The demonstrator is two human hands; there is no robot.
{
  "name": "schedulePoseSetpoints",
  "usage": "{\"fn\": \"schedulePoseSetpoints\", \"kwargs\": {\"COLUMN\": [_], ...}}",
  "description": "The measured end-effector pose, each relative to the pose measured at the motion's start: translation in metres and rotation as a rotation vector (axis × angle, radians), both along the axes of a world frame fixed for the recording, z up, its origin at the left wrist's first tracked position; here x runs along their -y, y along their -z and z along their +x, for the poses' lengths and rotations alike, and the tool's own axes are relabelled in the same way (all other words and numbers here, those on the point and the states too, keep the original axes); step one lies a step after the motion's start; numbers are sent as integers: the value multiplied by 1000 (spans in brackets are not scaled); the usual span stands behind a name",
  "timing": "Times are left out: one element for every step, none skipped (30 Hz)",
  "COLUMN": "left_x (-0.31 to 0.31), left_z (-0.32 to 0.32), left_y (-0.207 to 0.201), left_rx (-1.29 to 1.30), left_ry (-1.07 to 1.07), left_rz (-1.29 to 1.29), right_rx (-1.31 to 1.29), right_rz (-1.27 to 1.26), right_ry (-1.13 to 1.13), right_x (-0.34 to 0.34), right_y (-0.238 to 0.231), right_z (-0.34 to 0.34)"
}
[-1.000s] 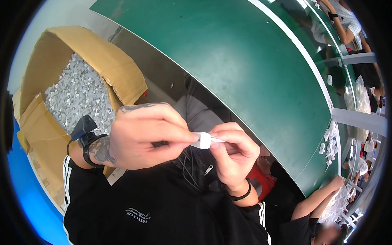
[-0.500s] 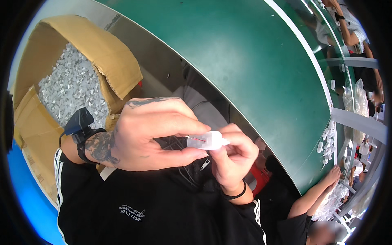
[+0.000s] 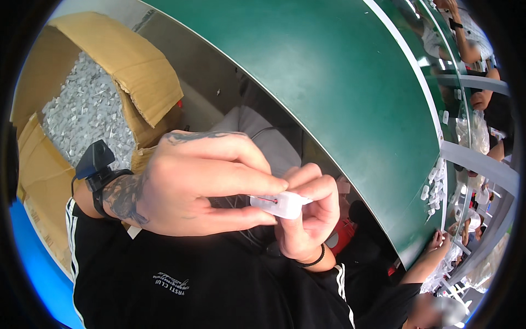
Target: Assembling small white plastic components and electronic parts at a manufacturing workbench.
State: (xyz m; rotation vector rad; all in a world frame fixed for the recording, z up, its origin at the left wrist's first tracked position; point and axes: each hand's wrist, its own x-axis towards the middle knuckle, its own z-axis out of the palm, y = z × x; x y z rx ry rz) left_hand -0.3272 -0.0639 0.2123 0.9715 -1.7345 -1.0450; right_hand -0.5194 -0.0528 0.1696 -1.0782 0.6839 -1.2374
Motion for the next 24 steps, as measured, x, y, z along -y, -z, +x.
{"fn": "schedulePoseSetpoints", "kwargs": {"left_x": [1,1,2,4,6,8,7,6,6,7,6,5,4,2,3,4,4,5,4,4,5,5,5,5], "left_z": [1,2,4,6,8,9,9,9,10,12,14,16,17,15,14,13,12,10,7,4,0,-5,-8,-9], "left_y": [-1,-1,1,5,8,9,6,0,-7,-9,-10,-8,-6,-4,-5,-6,-8,-10,-12,-13,-12,-8,-4,1], "left_rx": [14,28,24,60,95,137,136,245,358,387,389,415,441,439,434,448,462,457,433,409,405,254,104,74], "left_ry": [-29,-57,-48,-18,13,30,32,14,-7,60,60,111,162,130,136,135,134,139,134,129,132,57,-17,-47], "left_rz": [-34,-69,-72,-160,-248,-321,-320,-378,-438,-486,-487,-540,-592,-653,-656,-667,-679,-680,-631,-582,-585,-420,-254,-235], "right_rx": [-5,-13,-20,-64,-66,-30,7,5,4,2,4,-27,-57,-98,-101,-114,-128,-132,-89,-47,-50,-45,-41,-45], "right_rz": [-2,18,39,-23,-25,-65,-106,-104,-92,-79,-80,-104,-127,-124,-123,-123,-121,-120,-94,-67,-68,-86,-103,-103], "right_ry": [4,19,40,9,18,-10,-38,-36,-33,-30,-30,-70,-111,-129,-121,-126,-132,-126,-126,-126,-122,-125,-129,-123], "right_x": [0,-1,0,2,3,3,3,2,2,1,1,2,3,3,2,1,0,-2,-4,-5,-4,-3,-1,-1], "right_y": [-2,-4,-4,-4,-1,3,6,6,2,0,1,4,6,4,3,3,2,0,-1,-1,-2,-3,-4,-3], "right_z": [3,6,7,4,2,0,-1,-1,0,1,-1,-5,-8,-10,-12,-13,-15,-15,-13,-12,-13,-13,-14,-15]}}
